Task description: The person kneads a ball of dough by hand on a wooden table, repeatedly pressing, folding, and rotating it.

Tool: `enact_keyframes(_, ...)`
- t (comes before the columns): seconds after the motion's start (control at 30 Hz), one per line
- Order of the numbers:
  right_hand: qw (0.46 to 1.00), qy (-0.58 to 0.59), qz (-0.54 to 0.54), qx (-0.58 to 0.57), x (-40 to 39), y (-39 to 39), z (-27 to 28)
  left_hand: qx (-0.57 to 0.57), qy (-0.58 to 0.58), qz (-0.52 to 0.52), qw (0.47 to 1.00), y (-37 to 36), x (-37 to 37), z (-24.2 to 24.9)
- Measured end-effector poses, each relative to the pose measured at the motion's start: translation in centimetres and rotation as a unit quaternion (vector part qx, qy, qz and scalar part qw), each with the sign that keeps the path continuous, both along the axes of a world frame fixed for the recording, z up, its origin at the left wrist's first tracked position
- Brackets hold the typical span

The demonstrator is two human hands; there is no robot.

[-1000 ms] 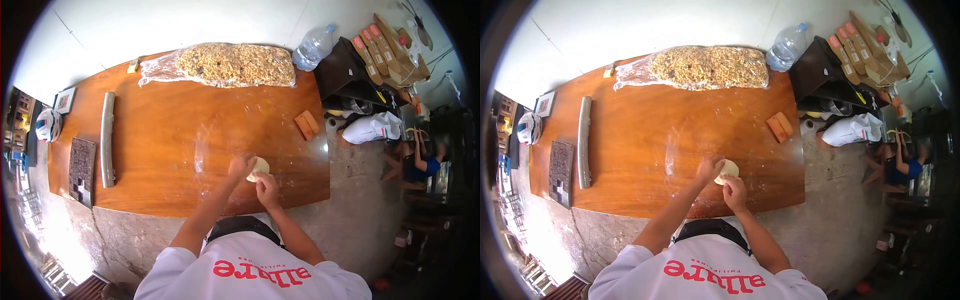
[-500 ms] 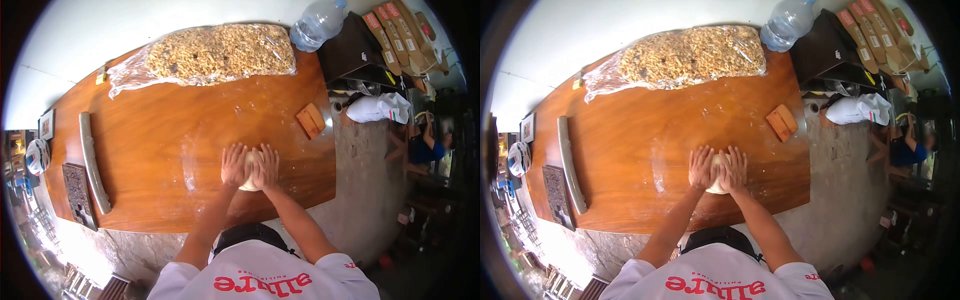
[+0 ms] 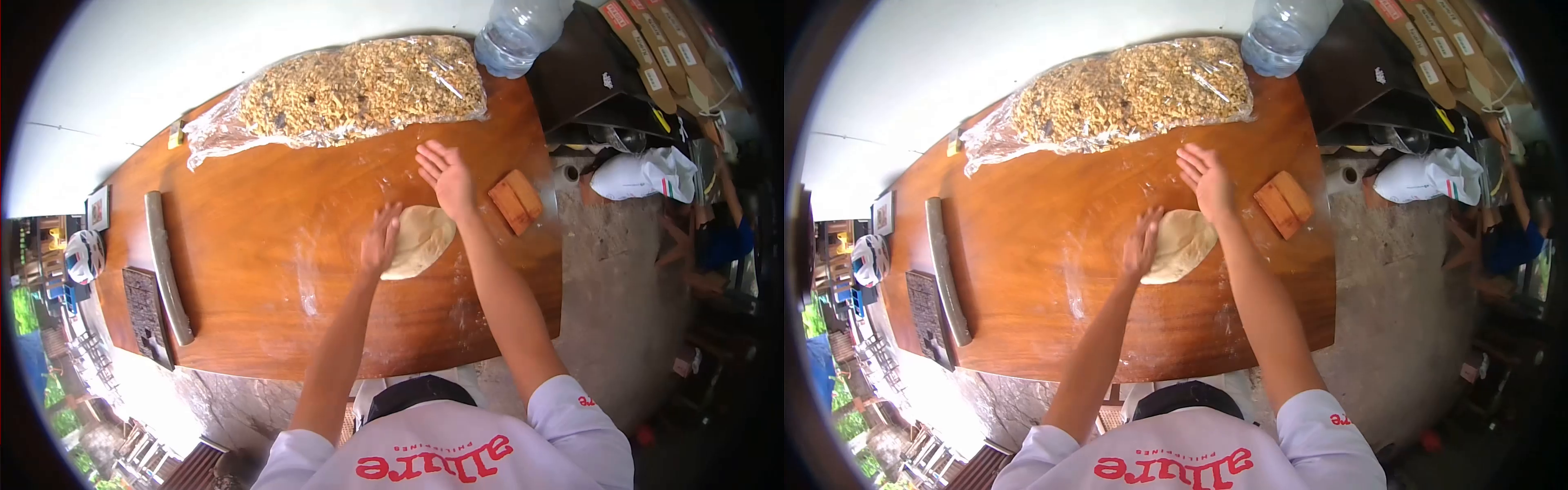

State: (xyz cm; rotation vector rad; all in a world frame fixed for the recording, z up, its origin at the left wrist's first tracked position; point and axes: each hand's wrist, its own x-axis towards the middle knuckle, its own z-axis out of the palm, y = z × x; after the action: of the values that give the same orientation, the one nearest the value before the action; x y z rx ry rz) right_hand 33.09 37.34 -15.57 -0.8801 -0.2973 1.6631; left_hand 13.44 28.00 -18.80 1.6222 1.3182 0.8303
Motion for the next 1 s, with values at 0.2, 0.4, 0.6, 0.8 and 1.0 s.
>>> enact_keyframes(0.2, 0.850, -0.491, 0.121, 0.148, 1.1, -9.7, -7.5, -0.028, -0.054, 0.138, 0.989, -14.0, 2.2, 1.8)
enact_keyframes(0.4, 0.637, -0.713, 0.067, 0.286, -5.9, -23.6, 1.8, -0.041, -0.153, 0.254, 0.954, -13.8, -0.6, 3.0)
enact_keyframes(0.6, 0.646, -0.689, 0.155, 0.290, -6.1, -34.9, 3.4, 0.027, 0.020, 0.036, 0.999, -12.4, -0.8, 4.4)
enact_keyframes(0.8, 0.686, -0.707, -0.048, 0.166, -7.7, -34.3, 0.7, -0.012, -0.008, -0.042, 0.999, -18.6, -0.4, 4.0)
enact_keyframes(1.0, 0.533, -0.831, 0.035, 0.156, -8.8, -28.8, -0.5, 0.117, 0.133, 0.015, 0.984, -16.5, -0.9, -0.7)
